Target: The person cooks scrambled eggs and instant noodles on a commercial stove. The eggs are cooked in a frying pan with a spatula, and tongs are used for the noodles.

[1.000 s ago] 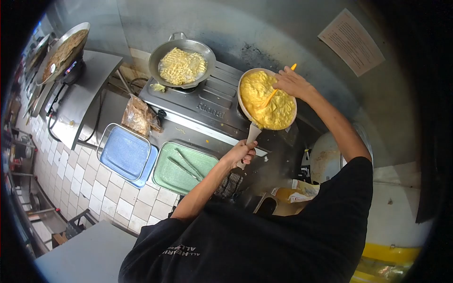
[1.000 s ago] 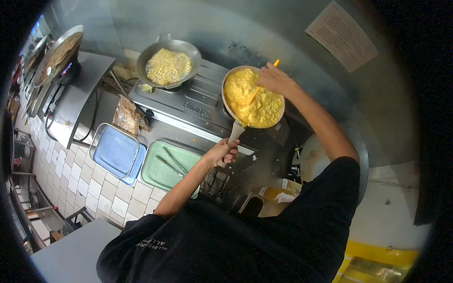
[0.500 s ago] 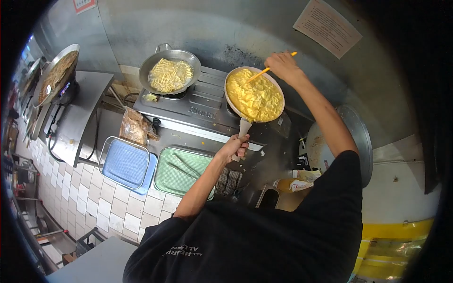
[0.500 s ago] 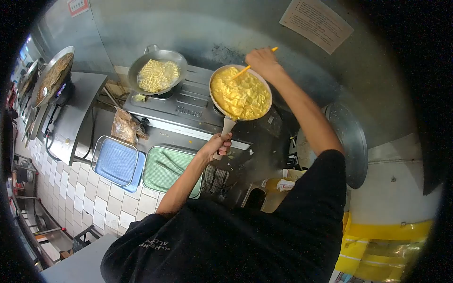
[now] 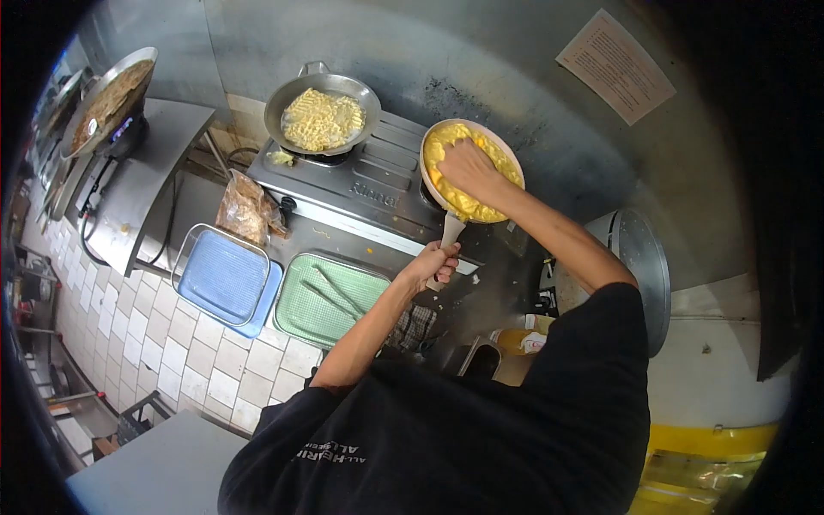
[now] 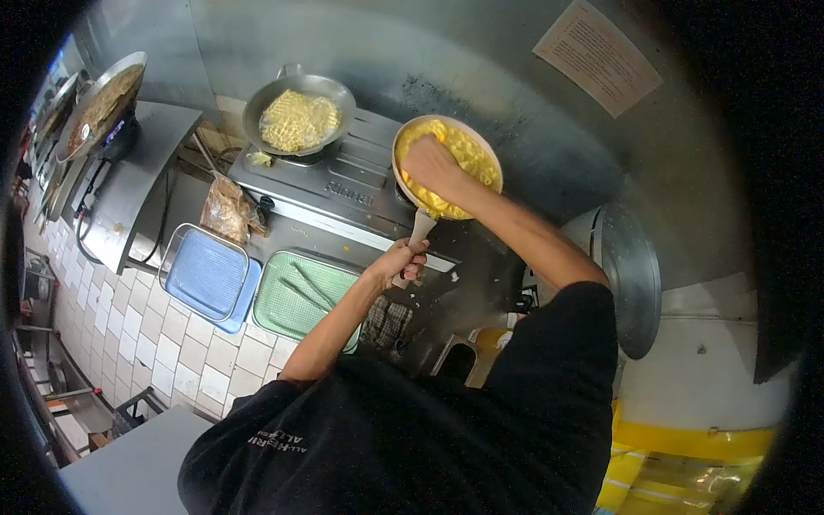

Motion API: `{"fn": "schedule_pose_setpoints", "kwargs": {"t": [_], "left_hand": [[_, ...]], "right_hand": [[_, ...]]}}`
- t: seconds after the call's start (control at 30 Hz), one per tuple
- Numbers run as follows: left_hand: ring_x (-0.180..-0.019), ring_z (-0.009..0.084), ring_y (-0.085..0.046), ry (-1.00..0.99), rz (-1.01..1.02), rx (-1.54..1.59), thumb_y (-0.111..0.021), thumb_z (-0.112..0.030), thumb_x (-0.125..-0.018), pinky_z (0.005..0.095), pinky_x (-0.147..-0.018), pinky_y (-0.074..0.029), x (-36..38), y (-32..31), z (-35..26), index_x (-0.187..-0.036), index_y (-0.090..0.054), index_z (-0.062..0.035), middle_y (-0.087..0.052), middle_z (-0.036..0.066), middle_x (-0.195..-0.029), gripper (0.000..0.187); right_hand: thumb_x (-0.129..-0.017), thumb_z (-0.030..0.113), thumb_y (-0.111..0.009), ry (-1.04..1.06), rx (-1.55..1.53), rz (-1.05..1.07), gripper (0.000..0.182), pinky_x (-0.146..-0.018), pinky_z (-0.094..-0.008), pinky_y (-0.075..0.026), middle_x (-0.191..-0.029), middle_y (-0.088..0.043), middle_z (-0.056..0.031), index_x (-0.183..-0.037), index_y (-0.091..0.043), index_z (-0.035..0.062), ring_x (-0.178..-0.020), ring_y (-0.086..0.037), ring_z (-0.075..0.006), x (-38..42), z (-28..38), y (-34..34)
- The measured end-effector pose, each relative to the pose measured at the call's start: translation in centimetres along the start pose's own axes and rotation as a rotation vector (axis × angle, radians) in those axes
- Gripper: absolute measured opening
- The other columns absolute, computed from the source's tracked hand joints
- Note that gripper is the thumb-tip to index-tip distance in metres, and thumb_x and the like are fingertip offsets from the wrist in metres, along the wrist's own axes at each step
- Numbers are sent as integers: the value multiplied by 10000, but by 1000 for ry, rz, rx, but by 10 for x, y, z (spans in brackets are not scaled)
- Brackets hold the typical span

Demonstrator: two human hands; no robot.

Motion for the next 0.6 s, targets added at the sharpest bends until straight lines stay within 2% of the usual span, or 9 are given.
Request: {"fn": "schedule_pose_setpoints", "kwargs": {"t": [0.1,0.2,0.3,0.37,0.43,0.47,0.6], "left_hand": [[-461,27,-277,-1,-13,-19,-512,-179,-989,201,-369,-235,3,-4,-2,-933,-415,-129,-378,-44,-651,123],[-451,30,-276,3,-28,-22,-517,-181,-989,207,-368,-238,4,-4,-2,-901,-410,-135,-377,-44,-637,146],[-441,32,-275,-2,-38,-20,-521,-180,-987,212,-365,-242,1,-3,1,-872,-407,-139,-377,-44,-624,167],[-440,32,-274,-17,-42,-23,-521,-179,-987,213,-365,-242,0,3,-2,-871,-405,-139,-378,-44,-625,169],[-437,32,-272,7,-11,-28,-520,-175,-986,213,-365,-240,-2,4,-2,-874,-400,-138,-375,-45,-621,169],[-437,32,-272,10,-11,-30,-520,-175,-986,213,-365,-240,-2,4,-1,-874,-400,-138,-375,-45,-621,169],[-452,25,-263,20,-15,-39,-501,-177,-993,201,-371,-214,0,4,-3,-898,-446,-141,-366,-60,-634,115]], "right_hand": [[-756,140,-623,61,52,20,135,-610,-361,-480,-744,-668,-87,-711,-731,73,-705,-651,-237,26,10,-15],[-770,138,-608,-143,124,106,148,-661,-372,-486,-830,-670,-113,-744,-732,60,-803,-648,-252,36,-3,-24],[-770,130,-609,-203,152,83,143,-665,-382,-494,-822,-673,-107,-751,-734,61,-815,-657,-259,40,-25,-45],[-763,120,-612,-219,89,100,138,-669,-400,-509,-827,-683,-122,-746,-729,49,-816,-670,-276,43,-42,-46],[-760,108,-610,-332,29,79,135,-678,-404,-522,-830,-688,-151,-731,-721,39,-805,-681,-291,52,-60,-44],[-780,88,-592,-348,-45,119,142,-700,-398,-530,-857,-689,-186,-778,-719,24,-825,-687,-314,58,-69,-36],[-793,84,-581,-356,-163,129,149,-710,-436,-532,-847,-680,-217,-798,-695,-11,-819,-683,-359,89,-87,-23]]}}
Point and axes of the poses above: each hand's wrist, its own x-axis away from the middle knuckle, its own y-axis out of the back of the hand, z = x × y, the point moved 2 cm from there along -x, towards the middle knuckle
